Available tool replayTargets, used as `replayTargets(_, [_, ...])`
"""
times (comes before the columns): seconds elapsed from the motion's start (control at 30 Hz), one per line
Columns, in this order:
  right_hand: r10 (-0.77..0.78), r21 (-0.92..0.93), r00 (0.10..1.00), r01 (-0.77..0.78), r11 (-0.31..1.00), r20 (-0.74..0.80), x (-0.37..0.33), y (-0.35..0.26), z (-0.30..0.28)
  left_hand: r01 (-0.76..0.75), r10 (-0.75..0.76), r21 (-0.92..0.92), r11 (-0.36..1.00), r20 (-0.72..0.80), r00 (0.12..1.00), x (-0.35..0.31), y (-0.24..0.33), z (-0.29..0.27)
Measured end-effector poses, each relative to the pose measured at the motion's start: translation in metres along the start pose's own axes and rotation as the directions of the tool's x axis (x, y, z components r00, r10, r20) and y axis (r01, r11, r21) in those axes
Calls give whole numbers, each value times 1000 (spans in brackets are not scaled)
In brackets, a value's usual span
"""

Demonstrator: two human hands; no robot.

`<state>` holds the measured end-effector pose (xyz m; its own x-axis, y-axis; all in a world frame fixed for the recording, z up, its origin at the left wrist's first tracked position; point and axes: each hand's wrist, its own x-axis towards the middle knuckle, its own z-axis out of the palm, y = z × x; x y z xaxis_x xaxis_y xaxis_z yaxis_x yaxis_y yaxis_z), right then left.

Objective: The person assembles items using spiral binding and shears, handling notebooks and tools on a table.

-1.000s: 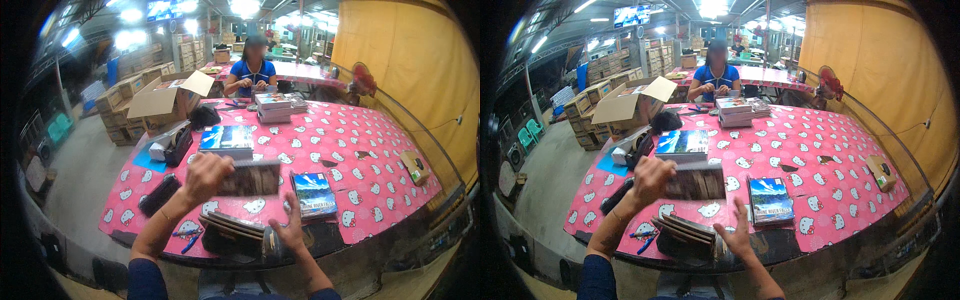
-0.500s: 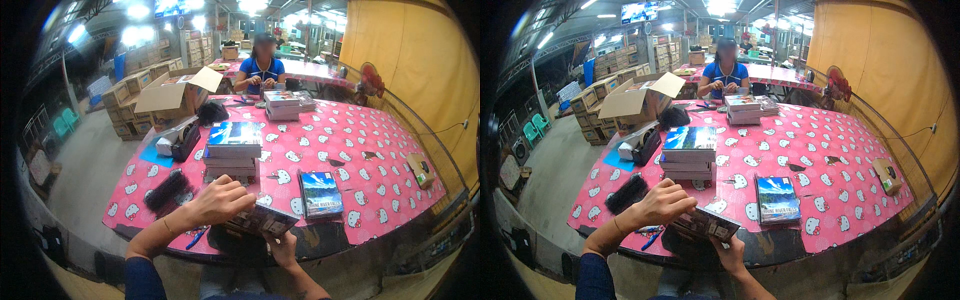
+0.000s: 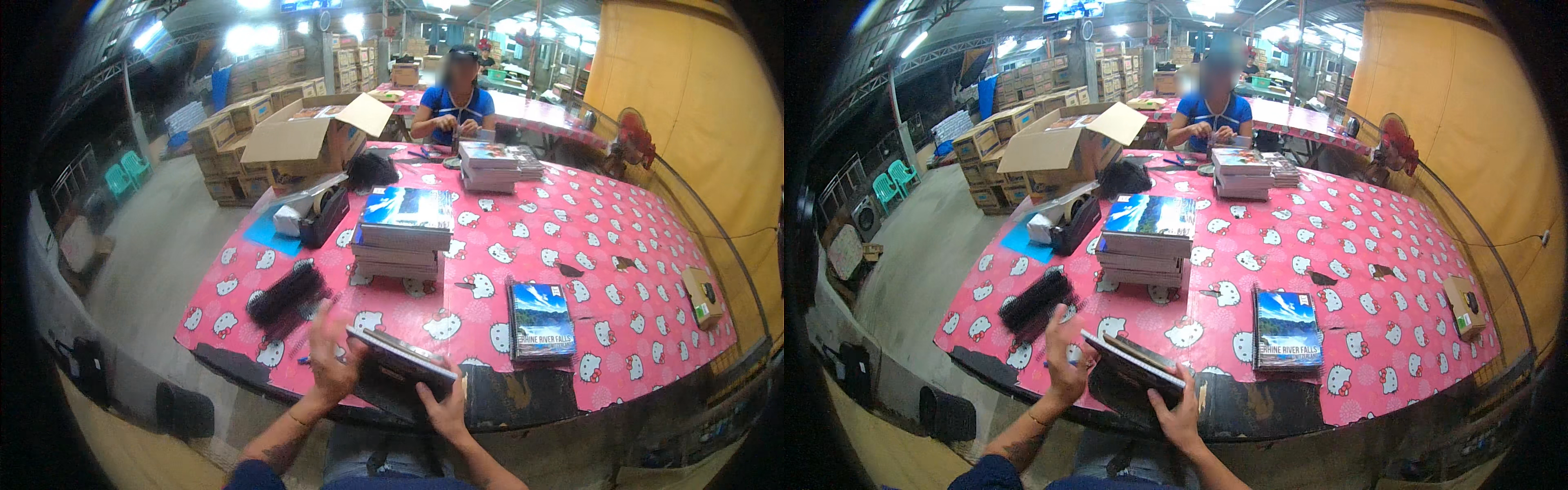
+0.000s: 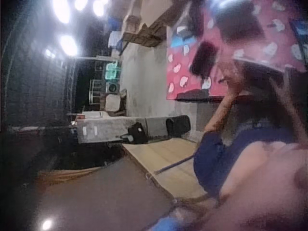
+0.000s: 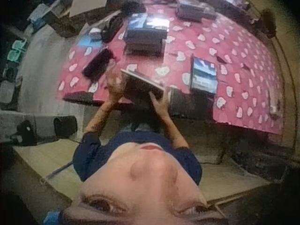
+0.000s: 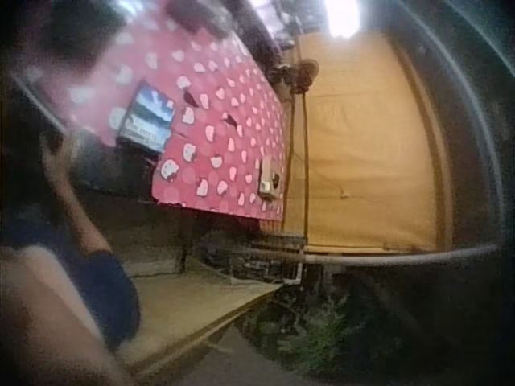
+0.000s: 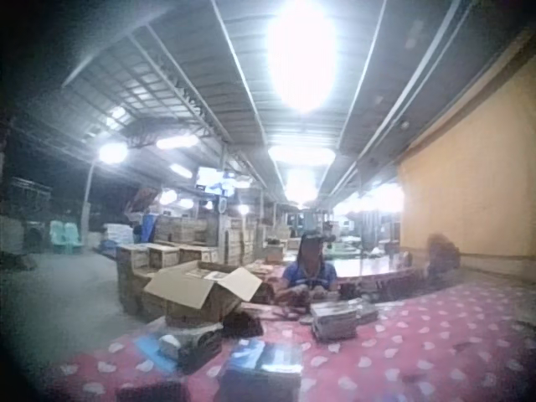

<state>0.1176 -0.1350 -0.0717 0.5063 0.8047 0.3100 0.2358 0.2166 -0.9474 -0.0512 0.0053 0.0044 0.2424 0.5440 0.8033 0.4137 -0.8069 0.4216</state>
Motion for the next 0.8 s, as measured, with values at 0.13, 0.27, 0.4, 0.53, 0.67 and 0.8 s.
replayTargets(0.13, [46, -44, 995, -42, 998, 93, 9, 29, -4, 565, -510, -315, 763, 244, 825, -63, -15, 27])
replayTargets(0.27, [112, 9, 925, -124, 992, 364, 61, 19, -92, 428, -403, -1, 904, 338, 851, -46, -103, 10])
replayTargets(0.4, [-368, -117, 925, 356, 927, -98, 144, -66, -221, 62, -308, 538, 841, 380, 872, -20, -176, -10])
replayTargets(0.53, [-702, 451, 634, 549, 704, 324, 127, -181, -257, 65, -384, 608, 792, 411, 827, -16, -187, 4])
replayTargets(0.67, [-595, 302, 779, 528, 793, 200, 147, -148, -184, -16, -172, 668, 744, 215, 961, -5, -168, -10])
replayTargets(0.8, [-120, 201, 964, 72, 977, 238, 89, -61, -111, 335, -425, 375, 864, 190, 885, 15, -128, -17])
